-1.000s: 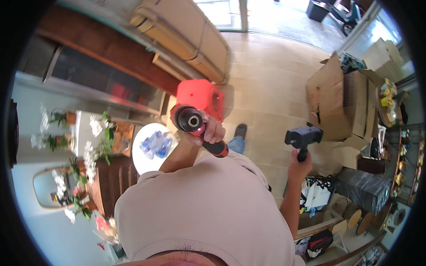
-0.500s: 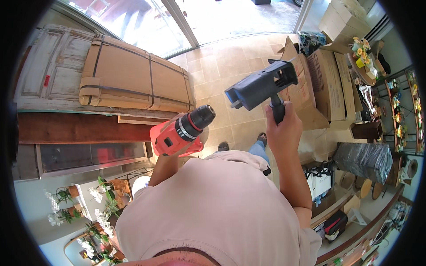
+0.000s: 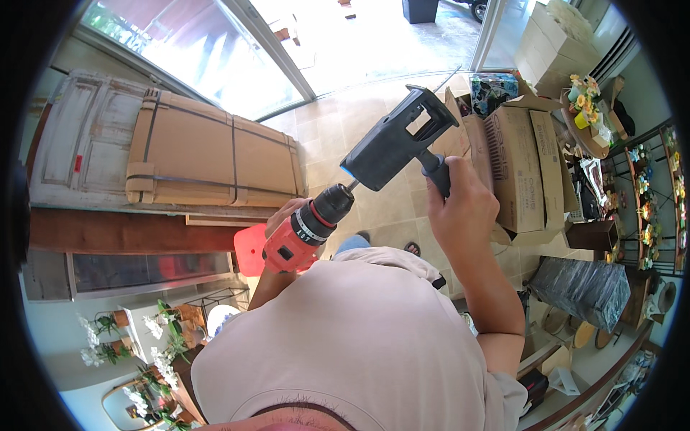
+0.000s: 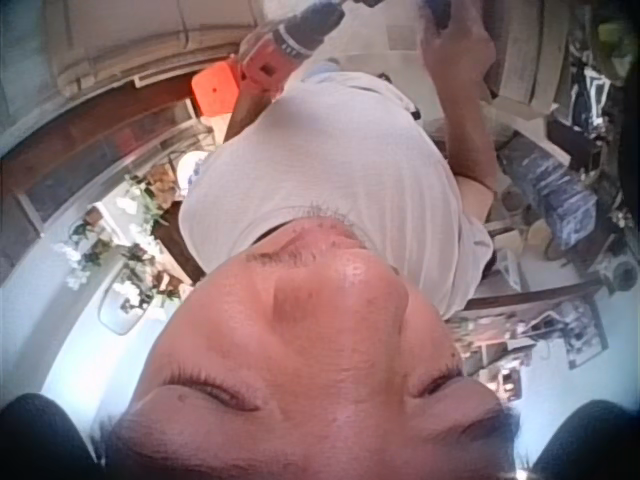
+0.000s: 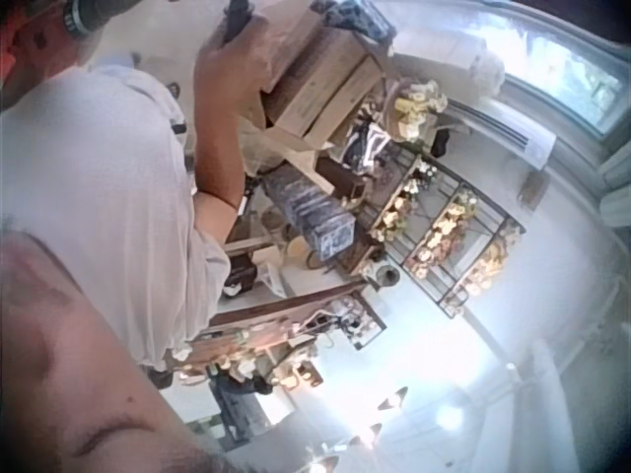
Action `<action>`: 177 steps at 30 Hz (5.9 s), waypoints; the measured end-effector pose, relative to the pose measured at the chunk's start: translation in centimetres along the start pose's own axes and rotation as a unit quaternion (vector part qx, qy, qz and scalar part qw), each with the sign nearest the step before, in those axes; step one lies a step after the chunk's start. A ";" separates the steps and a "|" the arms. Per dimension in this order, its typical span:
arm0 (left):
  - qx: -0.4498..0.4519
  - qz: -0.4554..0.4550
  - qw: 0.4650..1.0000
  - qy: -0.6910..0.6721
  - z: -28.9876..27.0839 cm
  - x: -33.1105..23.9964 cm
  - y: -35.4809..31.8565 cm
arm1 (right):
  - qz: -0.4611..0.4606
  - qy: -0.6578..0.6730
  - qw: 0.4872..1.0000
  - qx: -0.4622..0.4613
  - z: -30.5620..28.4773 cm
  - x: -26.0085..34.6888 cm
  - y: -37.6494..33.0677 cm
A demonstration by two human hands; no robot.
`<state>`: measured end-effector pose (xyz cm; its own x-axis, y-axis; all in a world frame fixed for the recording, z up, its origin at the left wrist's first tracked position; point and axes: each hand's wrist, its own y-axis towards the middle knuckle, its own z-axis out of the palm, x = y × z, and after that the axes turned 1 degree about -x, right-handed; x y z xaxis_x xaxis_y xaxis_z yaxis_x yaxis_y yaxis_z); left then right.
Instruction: The person retrieves a power drill and an attachment from a shop interior and carries them outside, where they sit on the ground to use the drill on a wooden furniture leg.
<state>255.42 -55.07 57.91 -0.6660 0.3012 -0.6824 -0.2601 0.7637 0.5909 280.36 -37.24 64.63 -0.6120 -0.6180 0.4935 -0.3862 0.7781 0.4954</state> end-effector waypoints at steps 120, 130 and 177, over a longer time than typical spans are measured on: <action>0.421 0.048 0.898 -0.121 68.3 24.1 11.3 | 0.678 0.221 0.678 -0.177 15.9 -55.3 -2.3; 0.418 0.094 0.891 -0.153 68.9 25.1 13.1 | 0.686 0.453 0.511 -0.250 18.3 -54.9 2.3; 0.341 -0.003 0.921 -0.189 69.9 24.0 9.4 | 0.681 0.318 0.596 -0.284 20.4 -54.9 2.6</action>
<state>285.86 -0.71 17.02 -0.3411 0.3745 -0.8622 0.3217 0.9083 0.2673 298.90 0.96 24.27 0.3637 0.4845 0.7956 0.5757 0.5545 -0.6009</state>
